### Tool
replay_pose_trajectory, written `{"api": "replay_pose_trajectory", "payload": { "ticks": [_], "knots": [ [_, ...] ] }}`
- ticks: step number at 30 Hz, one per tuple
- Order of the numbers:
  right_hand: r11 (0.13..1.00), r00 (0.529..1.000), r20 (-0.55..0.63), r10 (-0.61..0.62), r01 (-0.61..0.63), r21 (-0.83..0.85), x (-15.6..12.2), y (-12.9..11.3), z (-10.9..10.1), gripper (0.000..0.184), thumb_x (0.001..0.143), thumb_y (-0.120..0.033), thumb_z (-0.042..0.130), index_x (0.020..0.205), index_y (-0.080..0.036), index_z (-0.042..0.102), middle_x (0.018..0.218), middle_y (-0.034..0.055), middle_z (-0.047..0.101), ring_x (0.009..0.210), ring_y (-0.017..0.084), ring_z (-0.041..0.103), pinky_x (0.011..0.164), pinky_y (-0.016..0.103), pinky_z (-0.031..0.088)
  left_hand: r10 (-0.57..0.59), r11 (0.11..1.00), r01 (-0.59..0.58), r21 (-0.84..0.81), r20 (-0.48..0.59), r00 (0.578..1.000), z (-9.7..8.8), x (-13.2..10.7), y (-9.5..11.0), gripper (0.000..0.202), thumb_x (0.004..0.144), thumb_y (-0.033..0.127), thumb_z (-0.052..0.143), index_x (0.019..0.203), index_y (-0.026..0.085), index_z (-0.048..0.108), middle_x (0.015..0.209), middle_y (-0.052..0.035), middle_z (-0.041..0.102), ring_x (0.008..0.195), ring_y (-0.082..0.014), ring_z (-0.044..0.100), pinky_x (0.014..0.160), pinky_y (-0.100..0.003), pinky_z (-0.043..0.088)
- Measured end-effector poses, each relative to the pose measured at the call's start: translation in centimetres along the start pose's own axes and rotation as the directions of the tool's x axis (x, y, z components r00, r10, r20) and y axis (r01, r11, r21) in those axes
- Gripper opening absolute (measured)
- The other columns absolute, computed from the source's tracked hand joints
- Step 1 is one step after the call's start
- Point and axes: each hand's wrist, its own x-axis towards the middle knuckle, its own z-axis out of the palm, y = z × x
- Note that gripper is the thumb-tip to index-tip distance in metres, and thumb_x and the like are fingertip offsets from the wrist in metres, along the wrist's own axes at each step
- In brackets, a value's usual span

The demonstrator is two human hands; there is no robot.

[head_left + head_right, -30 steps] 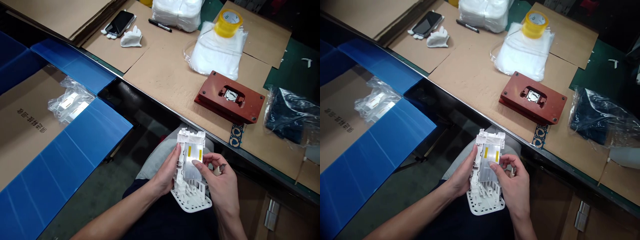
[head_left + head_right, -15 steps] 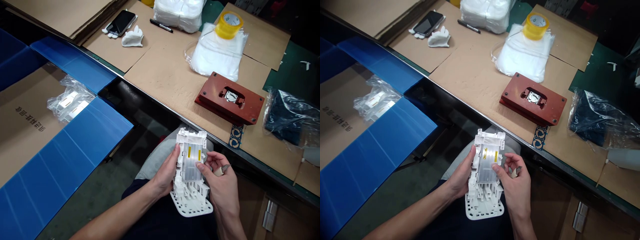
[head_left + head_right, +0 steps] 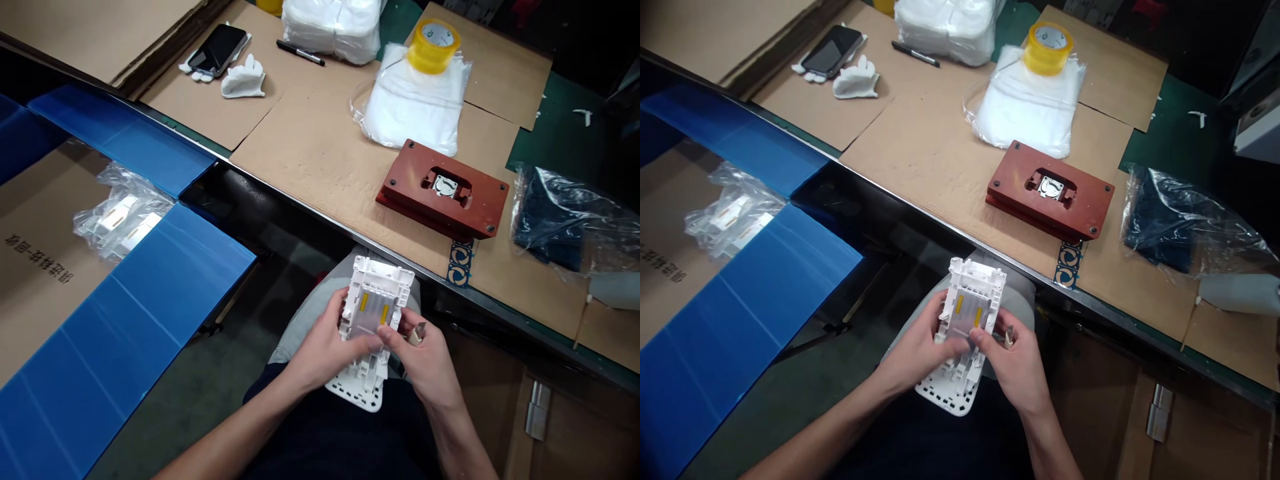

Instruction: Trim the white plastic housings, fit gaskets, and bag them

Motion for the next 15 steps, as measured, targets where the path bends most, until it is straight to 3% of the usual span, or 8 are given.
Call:
{"api": "replay_pose_trajectory", "payload": {
  "ticks": [2, 4, 6, 10, 15],
  "knots": [
    [0.998, 1.0, 0.023, 0.013, -0.012, -0.054, -0.5, 0.6, 0.3, 0.039, 0.085, -0.037, 0.077, 0.119, -0.02, 0.069, 0.117, 0.0093, 0.074, 0.106, 0.027, 0.069, 0.094, 0.036, 0.056, 0.008, 0.977, -0.005, 0.213, -0.012, 1.0, -0.4, -0.8, -0.1, 0.094, 0.067, 0.03, 0.088, 0.145, 0.029, 0.037, 0.138, -0.0088, 0.06, 0.123, -0.0318, 0.059, 0.101, -0.041, 0.049],
    [0.996, 0.997, 0.056, 0.049, -0.044, -0.078, -1.3, 1.4, 0.7, 0.039, 0.085, -0.035, 0.076, 0.12, -0.019, 0.068, 0.117, 0.0092, 0.074, 0.108, 0.027, 0.069, 0.095, 0.037, 0.055, -0.002, 0.95, 0.016, 0.311, -0.046, 0.999, -0.8, -1.8, -0.3, 0.093, 0.067, 0.026, 0.086, 0.145, 0.029, 0.036, 0.134, -0.0079, 0.062, 0.119, -0.0309, 0.061, 0.1, -0.041, 0.049],
    [0.992, 0.991, 0.085, 0.102, -0.095, -0.084, -2.3, 2.4, 1.0, 0.042, 0.083, -0.031, 0.077, 0.122, -0.02, 0.067, 0.118, 0.0086, 0.073, 0.109, 0.028, 0.069, 0.095, 0.038, 0.056, -0.046, 0.943, 0.058, 0.328, -0.045, 0.998, -1.1, -2.8, -0.6, 0.088, 0.071, 0.027, 0.082, 0.146, 0.028, 0.035, 0.132, -0.0093, 0.063, 0.115, -0.0306, 0.063, 0.097, -0.041, 0.05],
    [0.985, 0.984, 0.105, 0.141, -0.129, -0.112, -3.9, 4.5, 1.5, 0.044, 0.083, -0.027, 0.074, 0.126, -0.024, 0.065, 0.122, 0.0071, 0.072, 0.113, 0.028, 0.067, 0.098, 0.041, 0.054, -0.155, 0.944, 0.154, 0.292, -0.021, 0.988, -1.4, -4.4, -2.0, 0.098, 0.068, 0.02, 0.082, 0.149, 0.026, 0.027, 0.136, -0.0122, 0.059, 0.119, -0.0311, 0.061, 0.098, -0.04, 0.049],
    [0.968, 0.995, 0.076, 0.058, -0.037, -0.249, -4.3, 6.3, 1.5, 0.04, 0.088, -0.032, 0.069, 0.127, -0.024, 0.063, 0.119, 0.0086, 0.073, 0.11, 0.03, 0.068, 0.096, 0.045, 0.054, -0.116, 0.963, 0.126, 0.239, -0.055, 0.992, -1.2, -4.7, -4.1, 0.093, 0.067, 0.022, 0.084, 0.146, 0.028, 0.035, 0.13, -0.0068, 0.064, 0.116, -0.0283, 0.063, 0.096, -0.037, 0.049]
  ]
}}
